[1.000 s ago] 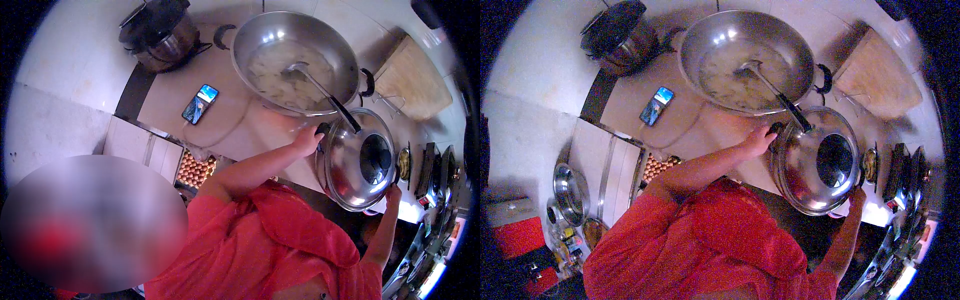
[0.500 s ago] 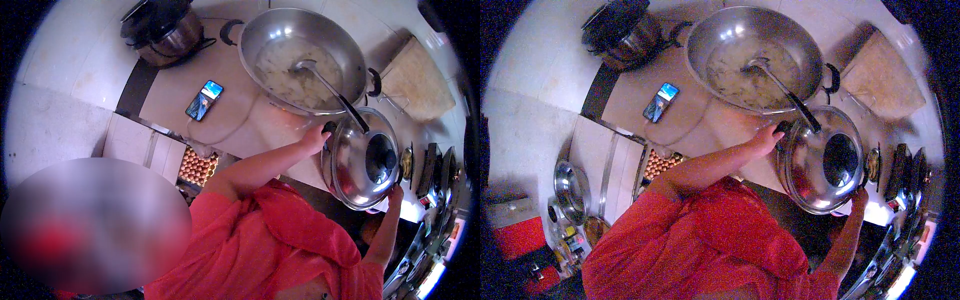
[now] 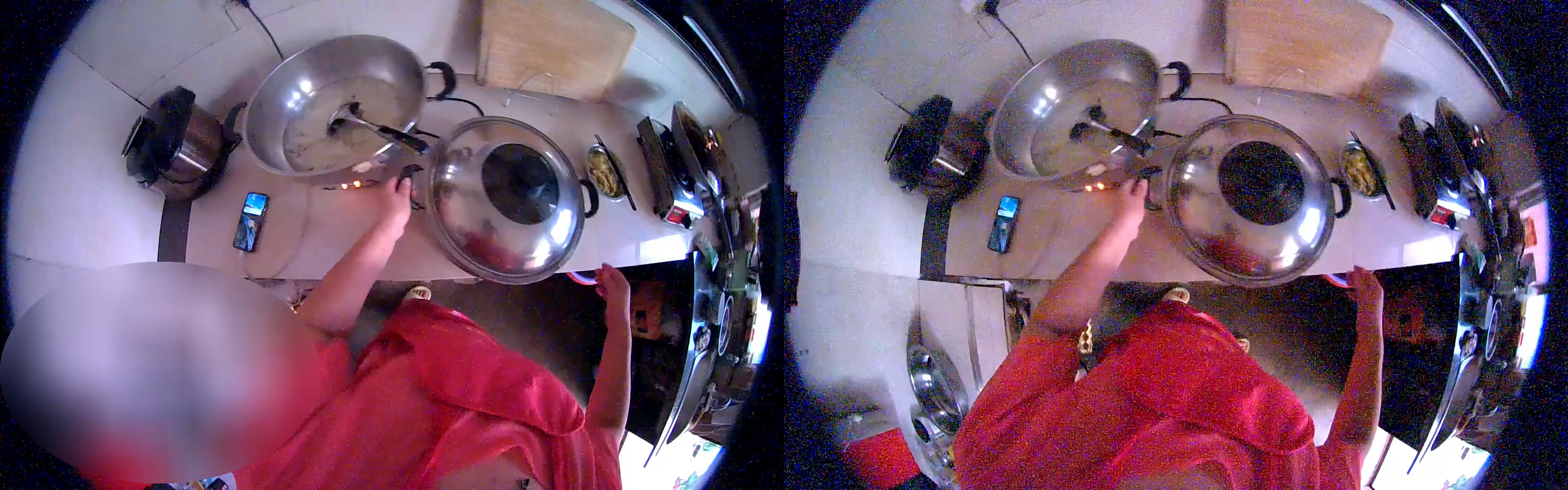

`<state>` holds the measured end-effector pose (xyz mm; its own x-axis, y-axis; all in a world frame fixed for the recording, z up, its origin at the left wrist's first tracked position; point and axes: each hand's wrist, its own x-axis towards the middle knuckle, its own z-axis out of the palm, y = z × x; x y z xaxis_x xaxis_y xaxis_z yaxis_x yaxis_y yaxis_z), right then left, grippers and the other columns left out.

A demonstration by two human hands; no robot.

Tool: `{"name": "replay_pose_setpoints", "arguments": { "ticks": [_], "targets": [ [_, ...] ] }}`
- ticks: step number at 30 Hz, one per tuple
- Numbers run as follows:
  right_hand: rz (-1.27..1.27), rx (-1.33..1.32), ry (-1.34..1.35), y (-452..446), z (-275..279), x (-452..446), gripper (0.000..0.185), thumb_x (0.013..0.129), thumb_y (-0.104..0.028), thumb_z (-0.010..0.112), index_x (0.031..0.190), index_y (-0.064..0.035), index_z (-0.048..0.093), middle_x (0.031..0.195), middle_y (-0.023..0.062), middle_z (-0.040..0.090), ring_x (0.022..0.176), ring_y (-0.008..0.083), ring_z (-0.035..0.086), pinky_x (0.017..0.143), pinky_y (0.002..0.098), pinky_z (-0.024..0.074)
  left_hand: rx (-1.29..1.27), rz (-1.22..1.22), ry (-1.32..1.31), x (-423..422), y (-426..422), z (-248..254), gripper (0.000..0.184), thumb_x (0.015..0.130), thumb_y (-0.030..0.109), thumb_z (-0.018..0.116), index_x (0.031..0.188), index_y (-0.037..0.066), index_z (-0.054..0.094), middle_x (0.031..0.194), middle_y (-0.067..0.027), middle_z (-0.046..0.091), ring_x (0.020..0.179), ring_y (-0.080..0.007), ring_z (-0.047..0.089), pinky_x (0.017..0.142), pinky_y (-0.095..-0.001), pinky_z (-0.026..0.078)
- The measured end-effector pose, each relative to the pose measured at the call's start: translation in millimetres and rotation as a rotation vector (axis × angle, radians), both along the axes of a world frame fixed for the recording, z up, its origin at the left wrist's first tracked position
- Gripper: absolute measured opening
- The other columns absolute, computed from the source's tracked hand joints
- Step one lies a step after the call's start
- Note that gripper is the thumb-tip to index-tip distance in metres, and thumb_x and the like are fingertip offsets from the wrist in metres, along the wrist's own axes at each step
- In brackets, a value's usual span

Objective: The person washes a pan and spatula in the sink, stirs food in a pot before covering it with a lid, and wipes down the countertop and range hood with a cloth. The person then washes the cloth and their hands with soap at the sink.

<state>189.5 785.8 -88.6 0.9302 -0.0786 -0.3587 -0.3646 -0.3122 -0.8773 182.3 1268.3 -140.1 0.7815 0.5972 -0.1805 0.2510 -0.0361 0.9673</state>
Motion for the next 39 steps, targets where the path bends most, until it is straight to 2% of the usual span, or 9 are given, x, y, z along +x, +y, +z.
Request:
{"name": "replay_pose_setpoints", "arguments": {
  "ticks": [9,12,18,22,25,28,35,38,39],
  "targets": [
    [-0.255,0.063,-0.010,-163,-32,-108,0.026,0.084,-0.020,0.055,0.107,-0.0080,0.055,0.090,0.0007,0.061,0.071,0.0062,0.055,0.058,0.0188,0.0425,-0.122,0.295,-0.056,-27,-44,15,0.016,0.085,0.012,0.047,0.096,0.001,0.052,0.084,-0.0043,0.054,0.077,-0.0126,0.051,0.070,-0.0265,0.041],
    [-0.289,0.091,0.014,-202,-58,-125,0.026,0.084,-0.020,0.055,0.107,-0.0081,0.055,0.088,0.0004,0.061,0.071,0.0064,0.055,0.057,0.0188,0.0429,-0.026,0.389,-0.141,-39,-2,-56,0.018,0.084,0.010,0.046,0.100,0.004,0.050,0.088,-0.0024,0.052,0.079,-0.0146,0.050,0.074,-0.0251,0.039],
    [-0.255,0.086,0.120,-172,-52,-135,0.026,0.084,-0.020,0.055,0.107,-0.0083,0.054,0.088,-0.0001,0.060,0.071,0.0059,0.055,0.057,0.0189,0.0431,-0.515,0.472,-0.073,-35,64,-67,0.040,0.079,0.009,0.051,0.117,0.007,0.039,0.098,-0.0035,0.048,0.091,-0.0162,0.046,0.077,-0.0287,0.039],
    [-0.221,0.080,0.102,-144,-39,-131,0.026,0.084,-0.020,0.054,0.107,-0.0081,0.055,0.089,0.0004,0.060,0.071,0.0061,0.054,0.058,0.0191,0.0431,-0.433,0.444,-0.368,20,111,-160,0.022,0.076,0.011,0.048,0.098,0.014,0.048,0.081,-0.0002,0.053,0.070,-0.0148,0.054,0.050,-0.0292,0.044],
    [-0.204,0.042,0.083,-132,-28,-127,0.027,0.083,-0.022,0.056,0.106,-0.0082,0.055,0.091,0.0012,0.061,0.072,0.0072,0.055,0.058,0.0201,0.0427,-0.272,0.615,-0.172,34,89,-115,0.031,0.073,0.004,0.045,0.103,0.013,0.046,0.086,-0.0014,0.054,0.074,-0.0161,0.055,0.053,-0.0291,0.046],
    [-0.224,0.044,0.062,-123,-26,-122,0.028,0.083,-0.023,0.056,0.106,-0.0082,0.056,0.091,0.0016,0.062,0.071,0.0076,0.055,0.058,0.0201,0.0422,-0.433,0.555,-0.392,41,99,-119,0.052,0.069,-0.007,0.041,0.120,0.007,0.037,0.103,-0.0040,0.047,0.089,-0.0171,0.046,0.078,-0.0315,0.040],
    [-0.220,0.050,0.018,-92,-23,-107,0.028,0.081,-0.020,0.059,0.106,-0.0051,0.056,0.091,0.0035,0.062,0.076,0.0089,0.057,0.058,0.0204,0.0432,-0.636,0.487,-0.276,6,50,-61,0.055,0.062,-0.008,0.039,0.114,0.009,0.042,0.094,-0.0027,0.048,0.079,-0.0149,0.046,0.063,-0.0247,0.040],
    [-0.190,0.031,0.018,-82,-26,-99,0.028,0.084,-0.023,0.055,0.106,-0.0058,0.056,0.089,0.0015,0.060,0.073,0.0070,0.054,0.060,0.0194,0.0425,-0.508,0.417,-0.500,18,48,-86,0.049,0.062,-0.006,0.042,0.109,0.010,0.044,0.090,-0.0020,0.048,0.073,-0.0161,0.046,0.057,-0.0244,0.039],
    [-0.177,0.035,-0.003,-81,-30,-98,0.028,0.084,-0.022,0.054,0.106,-0.0056,0.056,0.090,0.0018,0.060,0.074,0.0071,0.054,0.061,0.0197,0.0427,-0.680,0.322,-0.472,19,54,-85,0.044,0.068,-0.002,0.043,0.110,0.009,0.044,0.094,-0.0038,0.050,0.080,-0.0183,0.048,0.066,-0.0292,0.041]
  ]
}}
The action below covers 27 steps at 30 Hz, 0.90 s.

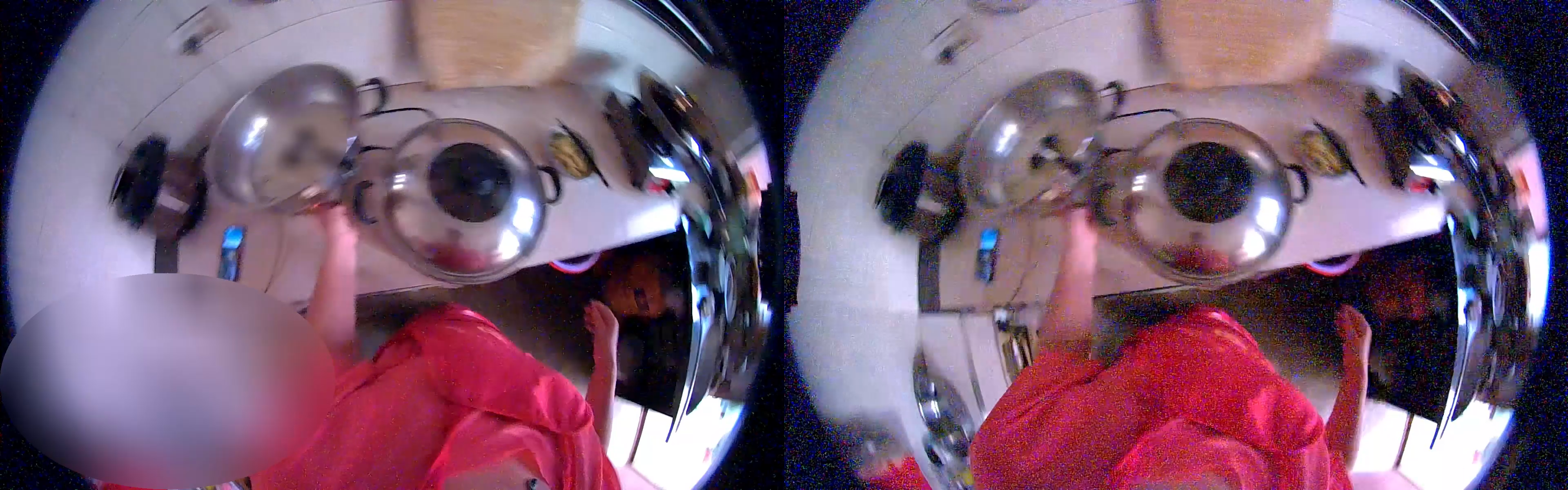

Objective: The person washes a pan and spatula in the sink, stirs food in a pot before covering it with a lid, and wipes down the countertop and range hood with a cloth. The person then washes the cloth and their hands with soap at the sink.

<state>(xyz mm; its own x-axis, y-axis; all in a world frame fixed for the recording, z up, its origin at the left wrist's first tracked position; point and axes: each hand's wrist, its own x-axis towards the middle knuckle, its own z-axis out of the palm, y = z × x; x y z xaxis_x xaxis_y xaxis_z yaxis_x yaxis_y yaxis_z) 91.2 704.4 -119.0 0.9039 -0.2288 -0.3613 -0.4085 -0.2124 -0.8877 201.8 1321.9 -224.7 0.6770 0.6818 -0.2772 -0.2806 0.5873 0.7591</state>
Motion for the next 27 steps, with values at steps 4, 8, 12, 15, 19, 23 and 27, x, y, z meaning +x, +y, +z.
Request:
{"name": "replay_pose_setpoints", "arguments": {
  "ticks": [4,8,12,15,19,23,27],
  "targets": [
    [0.004,0.002,-0.061,10,13,5,0.027,0.085,-0.020,0.053,0.107,-0.0055,0.055,0.092,0.0025,0.060,0.076,0.0084,0.054,0.065,0.0214,0.0435,-0.129,-0.242,-0.019,-2,-11,42,0.031,0.082,0.007,0.041,0.112,0.002,0.045,0.111,-0.0105,0.050,0.099,-0.0258,0.050,0.088,-0.0415,0.041],
    [-0.069,0.099,-0.004,3,8,-3,0.025,0.085,-0.016,0.051,0.108,-0.0043,0.054,0.092,0.0028,0.061,0.075,0.0086,0.054,0.065,0.0219,0.0434,-0.127,-0.104,0.092,6,-10,39,0.035,0.082,0.010,0.042,0.116,0.004,0.043,0.113,-0.0115,0.049,0.103,-0.0259,0.049,0.092,-0.0435,0.039],
    [-0.067,0.079,-0.004,-8,-12,-16,0.025,0.085,-0.014,0.052,0.108,-0.0035,0.054,0.093,0.0045,0.060,0.081,0.0109,0.055,0.070,0.0243,0.0446,-0.072,-0.104,0.145,12,24,-5,0.036,0.083,0.016,0.045,0.116,0.003,0.043,0.113,-0.0123,0.048,0.104,-0.0269,0.047,0.090,-0.0415,0.039],
    [-0.054,0.080,-0.053,-18,-31,-32,0.026,0.084,-0.013,0.053,0.109,-0.0024,0.053,0.096,0.0057,0.059,0.087,0.0128,0.055,0.076,0.0259,0.0445,0.018,-0.134,0.196,2,16,3,0.036,0.083,0.017,0.046,0.116,0.002,0.043,0.113,-0.0125,0.049,0.103,-0.0272,0.048,0.089,-0.0412,0.040],
    [-0.002,-0.232,-0.110,-31,-19,-27,0.029,0.083,-0.011,0.054,0.110,-0.0015,0.052,0.099,0.0052,0.058,0.091,0.0133,0.055,0.078,0.0257,0.0438,0.297,-0.068,0.294,-16,-1,19,0.036,0.083,0.018,0.046,0.115,0.002,0.044,0.113,-0.0128,0.049,0.101,-0.0275,0.049,0.087,-0.0409,0.041],
    [-0.249,-0.193,-0.176,-116,-21,-20,0.033,0.081,-0.011,0.054,0.113,-0.0069,0.051,0.095,0.0013,0.055,0.082,0.0102,0.052,0.068,0.0237,0.0450,0.933,0.253,0.496,-31,-47,60,0.036,0.083,0.019,0.047,0.115,0.002,0.045,0.113,-0.0130,0.049,0.099,-0.0278,0.050,0.084,-0.0405,0.042],
    [-0.619,-0.109,-0.174,-252,-10,-3,0.043,0.077,-0.015,0.057,0.118,-0.0093,0.045,0.102,0.0027,0.050,0.083,0.0123,0.050,0.059,0.0250,0.0453,1.469,0.621,0.350,-40,-125,119,0.036,0.083,0.020,0.047,0.114,0.002,0.045,0.113,-0.0133,0.049,0.098,-0.0282,0.050,0.082,-0.0402,0.044]
  ]
}}
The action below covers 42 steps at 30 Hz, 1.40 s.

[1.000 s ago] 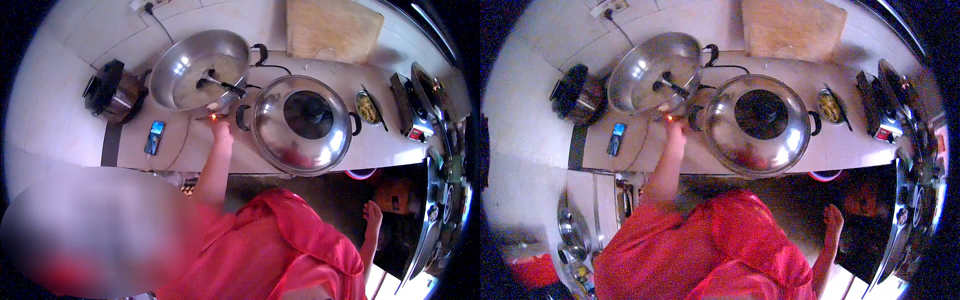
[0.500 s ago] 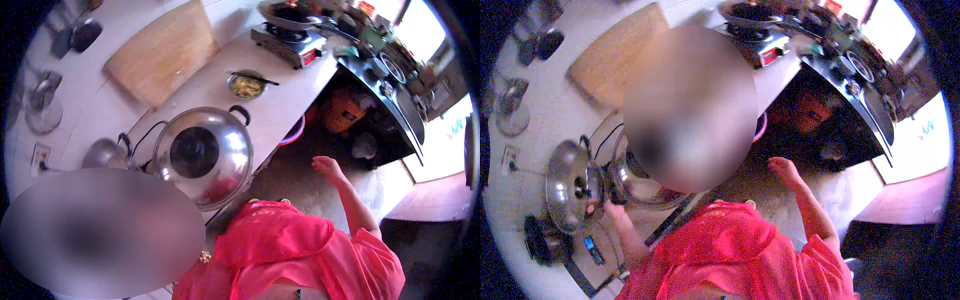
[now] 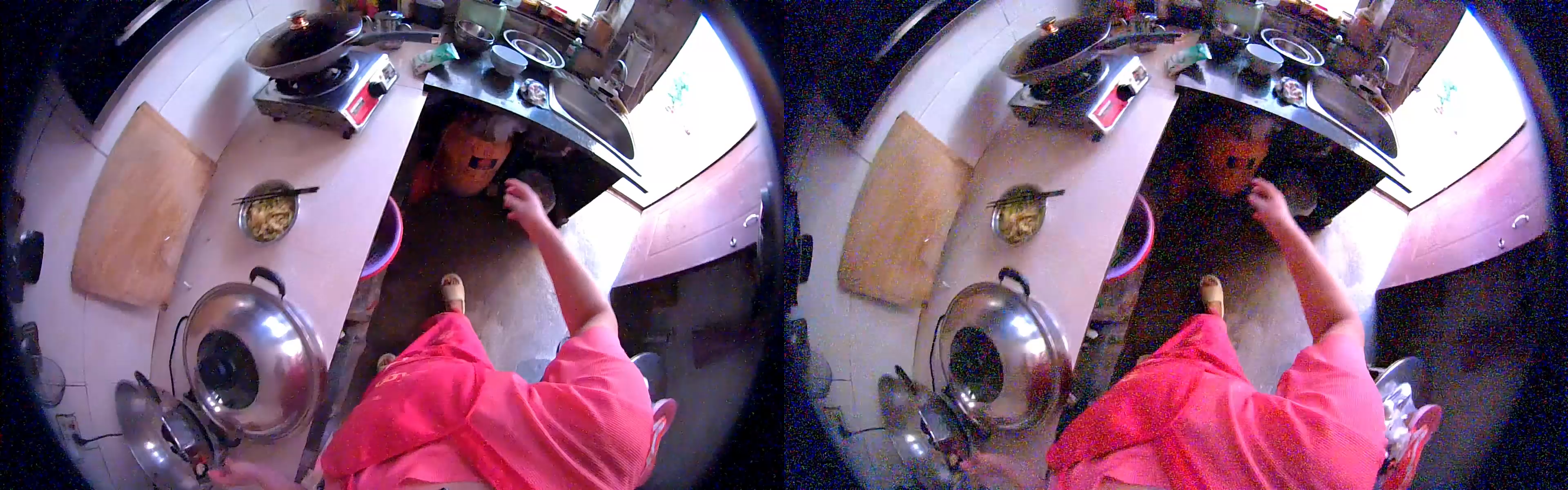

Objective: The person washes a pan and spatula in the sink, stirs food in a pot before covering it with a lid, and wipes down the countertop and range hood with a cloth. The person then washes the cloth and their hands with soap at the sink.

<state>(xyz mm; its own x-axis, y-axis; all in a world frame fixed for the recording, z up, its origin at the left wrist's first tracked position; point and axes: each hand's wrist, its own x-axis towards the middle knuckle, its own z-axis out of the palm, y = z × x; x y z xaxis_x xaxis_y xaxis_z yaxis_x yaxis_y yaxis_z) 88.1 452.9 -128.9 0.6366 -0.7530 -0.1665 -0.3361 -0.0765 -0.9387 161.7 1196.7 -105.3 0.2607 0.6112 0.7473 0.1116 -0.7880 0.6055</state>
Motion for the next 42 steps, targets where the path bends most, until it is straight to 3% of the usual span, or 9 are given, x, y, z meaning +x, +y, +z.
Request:
{"name": "replay_pose_setpoints", "arguments": {
  "ticks": [5,10,11,14,18,25,28,36,42],
  "targets": [
    [-0.201,-0.114,0.022,-218,7,59,0.048,0.077,-0.020,0.058,0.122,-0.0122,0.042,0.112,0.0077,0.047,0.092,0.0165,0.049,0.060,0.0298,0.0461,0.301,-0.185,-0.082,4,-159,43,0.036,0.083,0.020,0.049,0.114,0.001,0.045,0.114,-0.0136,0.048,0.099,-0.0283,0.049,0.084,-0.0394,0.042],
    [-0.288,-0.343,0.217,-426,-41,121,0.041,0.079,-0.037,0.056,0.112,-0.0128,0.055,0.084,0.0059,0.059,0.075,0.0145,0.053,0.062,0.0279,0.0433,0.359,-0.533,0.253,38,-352,67,0.037,0.078,0.006,0.054,0.112,-0.001,0.043,0.118,-0.0161,0.041,0.105,-0.0287,0.041,0.090,-0.0371,0.035],
    [-0.155,-0.366,-0.182,-440,-47,127,0.041,0.080,-0.039,0.055,0.111,-0.0126,0.056,0.092,0.0075,0.060,0.076,0.0151,0.054,0.066,0.0296,0.0430,0.099,-0.753,0.162,45,-376,53,0.034,0.077,0.002,0.052,0.110,-0.001,0.045,0.116,-0.0159,0.043,0.106,-0.0299,0.041,0.090,-0.0392,0.034],
    [-0.040,-0.839,0.482,-533,-77,148,0.045,0.082,-0.040,0.049,0.112,-0.0067,0.054,0.097,0.0122,0.059,0.087,0.0202,0.055,0.076,0.0309,0.0420,0.134,-0.797,0.456,54,-461,71,0.031,0.066,-0.005,0.052,0.097,0.000,0.053,0.111,-0.0160,0.046,0.102,-0.0281,0.045,0.090,-0.0375,0.034],
    [0.062,-1.116,0.544,-502,-87,161,0.039,0.079,-0.025,0.051,0.117,-0.0153,0.046,0.101,0.0188,0.056,0.094,0.0295,0.054,0.082,0.0362,0.0407,0.054,-0.916,0.587,65,-514,58,0.023,0.069,-0.006,0.051,0.090,0.001,0.056,0.104,-0.0136,0.049,0.096,-0.0259,0.049,0.082,-0.0319,0.040],
    [0.144,-0.211,-0.159,-461,-97,155,0.017,0.079,-0.015,0.051,0.090,-0.0022,0.055,0.080,0.0036,0.055,0.066,0.0119,0.051,0.055,0.0252,0.0419,-0.907,-0.831,0.618,95,-516,3,0.021,0.077,-0.004,0.050,0.097,0.003,0.054,0.092,-0.0043,0.055,0.083,-0.0120,0.052,0.068,-0.0239,0.044],
    [0.252,0.004,-0.237,-290,2,170,0.009,0.078,-0.012,0.050,0.084,-0.0052,0.051,0.082,0.0011,0.050,0.076,0.0103,0.046,0.066,0.0241,0.0402,-1.123,-0.800,0.579,110,-519,-7,0.019,0.078,-0.002,0.050,0.096,0.004,0.054,0.090,-0.0028,0.056,0.079,-0.0113,0.053,0.066,-0.0240,0.045],
    [0.909,-0.555,-0.120,-26,-2,260,0.035,0.072,-0.022,0.067,0.098,-0.0039,0.051,0.106,0.0202,0.045,0.098,0.0336,0.047,0.081,0.0391,0.0413,-1.201,-0.921,0.497,145,-506,-32,0.019,0.078,0.000,0.048,0.096,0.004,0.053,0.087,-0.0025,0.057,0.076,-0.0115,0.053,0.063,-0.0250,0.045],
    [0.857,-0.630,-0.060,82,-39,335,0.059,0.073,-0.034,0.062,0.121,-0.0090,0.038,0.125,0.0263,0.030,0.112,0.0411,0.036,0.091,0.0476,0.0326,-1.202,-0.923,0.485,150,-471,-42,0.015,0.079,0.003,0.047,0.092,0.004,0.055,0.081,-0.0020,0.057,0.073,-0.0113,0.053,0.064,-0.0248,0.044]
  ]
}}
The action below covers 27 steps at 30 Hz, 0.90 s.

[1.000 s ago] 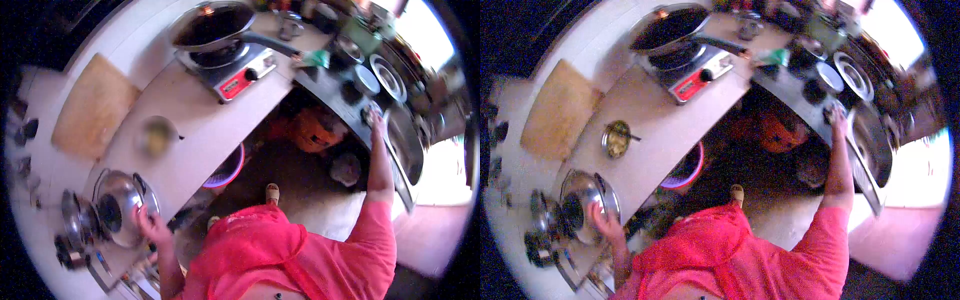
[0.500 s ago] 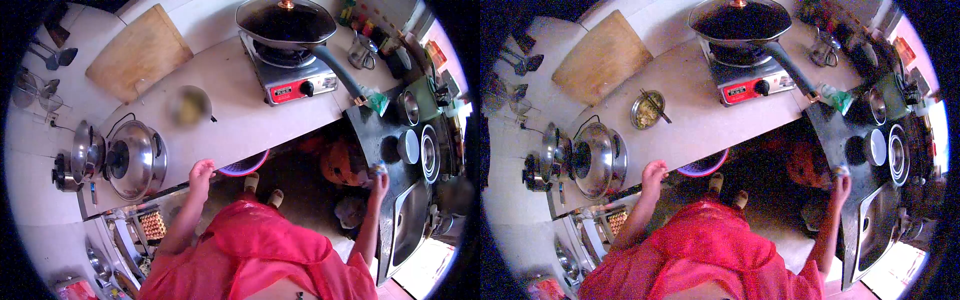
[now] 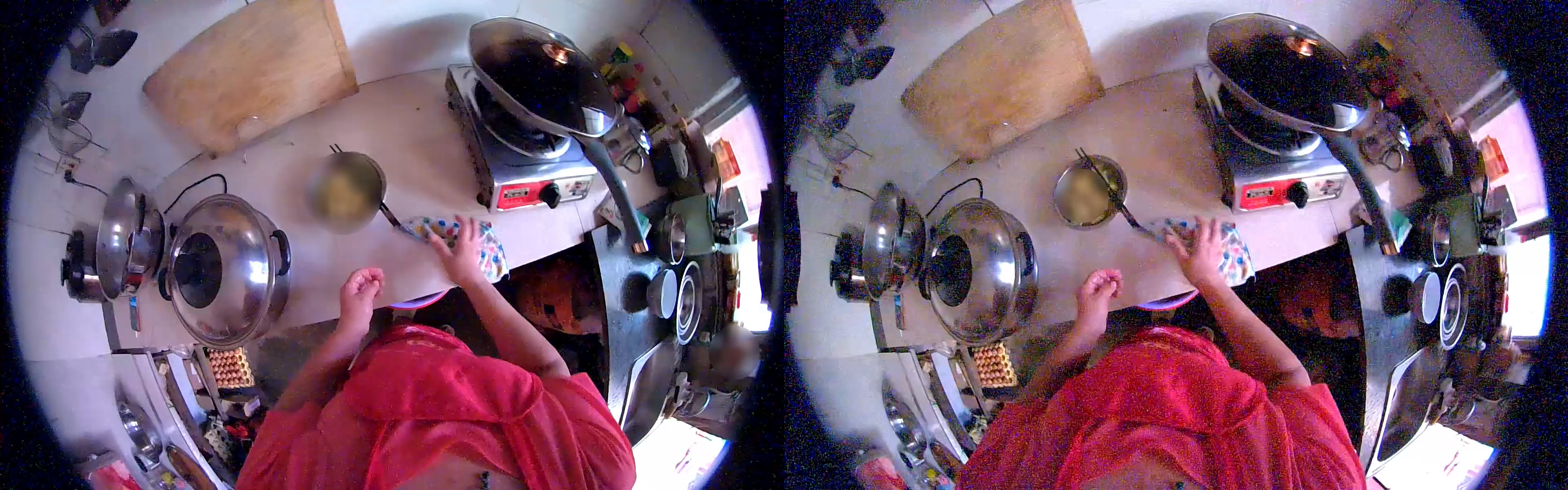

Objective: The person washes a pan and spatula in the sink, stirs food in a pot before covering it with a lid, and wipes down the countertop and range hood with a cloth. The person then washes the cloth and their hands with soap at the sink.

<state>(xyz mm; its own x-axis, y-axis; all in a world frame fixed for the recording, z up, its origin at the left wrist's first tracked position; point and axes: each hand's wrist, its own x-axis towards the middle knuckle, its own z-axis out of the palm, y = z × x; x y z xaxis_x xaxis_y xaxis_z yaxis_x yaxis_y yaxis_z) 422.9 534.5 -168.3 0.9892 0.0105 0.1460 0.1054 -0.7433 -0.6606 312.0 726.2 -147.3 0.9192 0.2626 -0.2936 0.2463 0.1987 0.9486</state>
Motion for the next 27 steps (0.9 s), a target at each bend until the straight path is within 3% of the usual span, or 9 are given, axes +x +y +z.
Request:
{"name": "replay_pose_setpoints", "arguments": {
  "ticks": [3,7,9,12,14,16,19,23,27],
  "targets": [
    [0.099,-0.463,-0.026,31,7,4,0.050,0.073,-0.027,0.060,0.117,-0.0125,0.043,0.124,0.0195,0.034,0.112,0.0376,0.035,0.090,0.0490,0.0323,-0.117,0.026,0.087,-4,8,-4,0.012,0.080,0.000,0.046,0.088,0.002,0.055,0.077,-0.0007,0.055,0.069,-0.0077,0.050,0.061,-0.0214,0.041],
    [0.296,-0.371,-0.214,7,-53,84,0.035,0.069,-0.017,0.057,0.104,-0.0137,0.053,0.112,0.0142,0.044,0.101,0.0346,0.041,0.082,0.0485,0.0360,0.049,-0.003,0.129,-8,20,-3,0.010,0.081,0.001,0.047,0.087,0.002,0.055,0.074,-0.0009,0.055,0.068,-0.0086,0.051,0.064,-0.0228,0.043],
    [0.304,-0.294,-0.494,28,18,136,0.021,0.062,-0.003,0.053,0.082,-0.0086,0.058,0.096,0.0150,0.048,0.084,0.0343,0.047,0.074,0.0435,0.0408,0.021,0.008,0.165,-13,28,-22,0.012,0.080,0.000,0.046,0.087,0.001,0.056,0.076,-0.0017,0.056,0.069,-0.0091,0.052,0.064,-0.0236,0.044],
    [0.182,-0.484,-0.450,74,92,220,0.032,0.069,-0.003,0.050,0.101,-0.0064,0.046,0.103,0.0154,0.045,0.091,0.0348,0.049,0.074,0.0426,0.0433,0.066,-0.020,0.152,-19,36,-20,0.013,0.081,0.000,0.046,0.090,0.002,0.056,0.082,-0.0024,0.056,0.075,-0.0091,0.051,0.066,-0.0248,0.044],
    [0.242,-0.552,-0.576,96,105,285,0.024,0.071,-0.003,0.049,0.095,-0.0055,0.046,0.102,0.0141,0.046,0.087,0.0350,0.051,0.071,0.0410,0.0448,0.030,-0.035,0.205,-20,41,-21,0.013,0.082,0.002,0.046,0.091,0.003,0.055,0.082,-0.0022,0.056,0.076,-0.0092,0.051,0.068,-0.0245,0.043],
    [0.379,-0.613,-0.455,110,88,343,0.033,0.074,-0.010,0.050,0.107,-0.0071,0.046,0.107,0.0136,0.046,0.098,0.0346,0.048,0.079,0.0425,0.0426,-0.086,0.050,0.201,-25,35,-32,0.013,0.083,0.003,0.047,0.093,0.003,0.055,0.085,-0.0026,0.055,0.077,-0.0096,0.051,0.071,-0.0238,0.042],
    [0.524,-0.675,0.127,126,71,362,0.046,0.076,-0.018,0.051,0.121,-0.0125,0.043,0.115,0.0143,0.043,0.112,0.0329,0.039,0.093,0.0442,0.0326,-0.049,0.033,0.150,-27,31,-37,0.013,0.083,0.004,0.047,0.094,0.003,0.054,0.088,-0.0031,0.055,0.077,-0.0099,0.051,0.071,-0.0230,0.041],
    [0.537,-0.722,-0.299,93,-62,398,0.046,0.078,-0.022,0.049,0.123,-0.0177,0.043,0.125,0.0119,0.038,0.119,0.0314,0.031,0.100,0.0479,0.0179,-0.299,-0.236,0.280,-38,20,-38,0.016,0.084,0.007,0.049,0.099,0.003,0.054,0.093,-0.0035,0.055,0.086,-0.0113,0.051,0.079,-0.0250,0.041],
    [0.588,-0.795,-0.243,62,-57,314,0.041,0.077,-0.020,0.049,0.118,-0.0187,0.048,0.128,0.0078,0.037,0.120,0.0320,0.029,0.103,0.0491,0.0126,-0.287,-0.675,0.162,-22,2,-33,0.022,0.085,0.016,0.049,0.103,0.003,0.053,0.098,-0.0044,0.056,0.092,-0.0114,0.051,0.084,-0.0268,0.039]
  ]
}}
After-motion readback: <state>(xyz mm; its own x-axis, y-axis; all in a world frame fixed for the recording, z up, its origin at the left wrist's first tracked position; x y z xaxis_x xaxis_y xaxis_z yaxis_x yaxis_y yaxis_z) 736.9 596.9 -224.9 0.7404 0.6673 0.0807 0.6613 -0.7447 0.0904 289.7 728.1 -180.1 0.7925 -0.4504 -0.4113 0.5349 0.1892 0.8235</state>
